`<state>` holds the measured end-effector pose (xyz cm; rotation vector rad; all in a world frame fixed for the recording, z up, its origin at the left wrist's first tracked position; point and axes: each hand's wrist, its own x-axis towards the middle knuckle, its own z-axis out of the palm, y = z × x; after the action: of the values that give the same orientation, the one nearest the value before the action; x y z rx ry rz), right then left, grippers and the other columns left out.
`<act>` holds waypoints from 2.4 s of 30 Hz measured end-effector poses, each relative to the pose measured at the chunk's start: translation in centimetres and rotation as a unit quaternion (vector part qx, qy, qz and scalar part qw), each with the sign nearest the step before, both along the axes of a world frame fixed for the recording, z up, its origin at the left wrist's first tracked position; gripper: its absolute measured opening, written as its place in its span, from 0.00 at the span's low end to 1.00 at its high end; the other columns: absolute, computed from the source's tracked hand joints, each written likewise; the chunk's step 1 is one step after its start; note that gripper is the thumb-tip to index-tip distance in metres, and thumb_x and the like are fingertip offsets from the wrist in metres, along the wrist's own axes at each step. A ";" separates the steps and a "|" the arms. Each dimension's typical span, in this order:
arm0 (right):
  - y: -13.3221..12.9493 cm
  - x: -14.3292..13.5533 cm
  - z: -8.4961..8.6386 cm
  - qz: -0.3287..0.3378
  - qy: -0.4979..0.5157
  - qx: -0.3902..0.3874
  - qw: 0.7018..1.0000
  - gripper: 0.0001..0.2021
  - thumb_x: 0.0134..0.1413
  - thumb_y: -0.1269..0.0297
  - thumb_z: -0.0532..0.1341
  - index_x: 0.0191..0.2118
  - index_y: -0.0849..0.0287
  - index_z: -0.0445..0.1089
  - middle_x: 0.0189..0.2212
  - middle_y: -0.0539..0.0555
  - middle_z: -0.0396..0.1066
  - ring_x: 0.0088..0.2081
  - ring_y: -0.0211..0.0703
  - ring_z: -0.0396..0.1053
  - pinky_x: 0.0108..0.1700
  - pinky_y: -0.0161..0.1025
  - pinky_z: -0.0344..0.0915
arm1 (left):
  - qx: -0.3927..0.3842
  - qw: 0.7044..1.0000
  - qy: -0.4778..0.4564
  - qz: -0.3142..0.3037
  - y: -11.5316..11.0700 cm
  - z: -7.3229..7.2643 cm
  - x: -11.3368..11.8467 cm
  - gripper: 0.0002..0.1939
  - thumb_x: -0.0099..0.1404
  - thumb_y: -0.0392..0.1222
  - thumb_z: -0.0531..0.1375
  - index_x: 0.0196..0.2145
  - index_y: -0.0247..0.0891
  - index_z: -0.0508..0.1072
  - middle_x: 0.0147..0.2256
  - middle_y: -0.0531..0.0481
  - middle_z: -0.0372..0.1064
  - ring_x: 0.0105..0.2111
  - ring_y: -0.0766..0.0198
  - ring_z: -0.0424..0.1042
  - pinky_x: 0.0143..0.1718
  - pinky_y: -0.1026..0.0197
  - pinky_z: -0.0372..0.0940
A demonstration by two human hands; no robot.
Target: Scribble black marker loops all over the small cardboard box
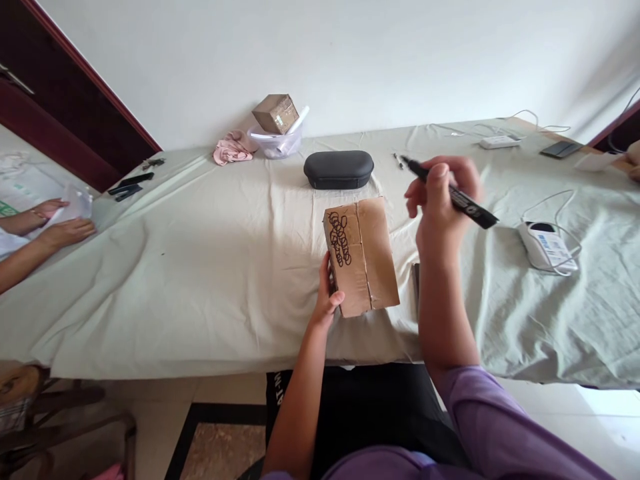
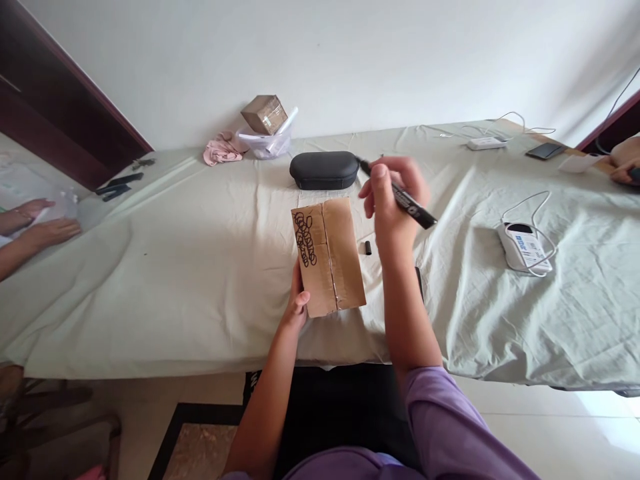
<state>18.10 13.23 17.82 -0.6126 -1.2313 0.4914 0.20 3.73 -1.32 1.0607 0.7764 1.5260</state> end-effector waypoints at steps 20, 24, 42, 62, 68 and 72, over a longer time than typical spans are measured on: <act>-7.0 6.3 -16.4 -0.182 -0.460 -0.401 0.771 0.15 0.63 0.64 0.59 0.53 0.55 0.74 0.40 0.58 0.82 0.39 0.53 0.77 0.37 0.41 0.58 | -0.038 0.999 -0.007 -0.022 -0.5 0.4 -0.7 0.59 0.55 0.73 0.70 0.78 0.57 0.56 0.76 0.46 0.59 0.77 0.36 0.55 0.75 0.37 0.59; -6.6 6.0 -16.1 -0.177 -0.518 -0.431 0.718 0.15 0.66 0.66 0.59 0.55 0.54 0.76 0.47 0.60 0.84 0.44 0.55 0.79 0.35 0.40 0.54 | -0.039 0.999 -0.008 -0.024 -0.7 0.5 -0.7 0.60 0.55 0.74 0.70 0.79 0.56 0.54 0.76 0.46 0.58 0.78 0.36 0.54 0.77 0.36 0.56; -3.6 4.6 -15.1 -0.179 -0.604 -0.432 0.646 0.20 0.73 0.66 0.53 0.65 0.64 0.67 0.46 0.68 0.84 0.47 0.62 0.82 0.37 0.43 0.58 | -0.031 0.999 -0.007 -0.035 -0.9 0.2 -0.9 0.58 0.57 0.74 0.70 0.78 0.56 0.55 0.77 0.46 0.55 0.78 0.36 0.52 0.78 0.36 0.53; 3.6 2.6 -13.9 -0.146 -0.584 -0.465 0.649 0.15 0.75 0.68 0.52 0.58 0.66 0.71 0.54 0.76 0.78 0.54 0.69 0.80 0.48 0.51 0.69 | -0.041 0.998 -0.046 -0.032 -1.1 0.4 -0.6 0.60 0.51 0.73 0.74 0.76 0.53 0.62 0.76 0.43 0.59 0.75 0.35 0.60 0.75 0.39 0.61; 5.0 4.6 -16.3 -0.125 -0.244 -0.320 0.907 0.09 0.75 0.56 0.51 0.41 0.51 0.61 0.30 0.52 0.72 0.34 0.49 0.71 0.41 0.44 0.64 | -0.054 0.997 -0.045 -0.027 -1.2 0.1 -0.7 0.62 0.50 0.74 0.74 0.76 0.52 0.62 0.74 0.43 0.63 0.77 0.36 0.56 0.76 0.39 0.58; 4.9 5.0 -17.3 -0.023 -0.060 -0.224 0.972 0.15 0.74 0.45 0.54 0.39 0.49 0.58 0.28 0.46 0.64 0.29 0.42 0.63 0.36 0.41 0.62 | -0.052 0.996 -0.052 -0.043 -1.4 0.2 -0.8 0.62 0.51 0.72 0.75 0.77 0.52 0.60 0.74 0.43 0.63 0.76 0.35 0.58 0.75 0.39 0.62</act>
<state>23.06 18.13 0.52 -1.0646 -1.2227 0.7096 -0.58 2.34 -1.13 0.9187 0.7215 1.4403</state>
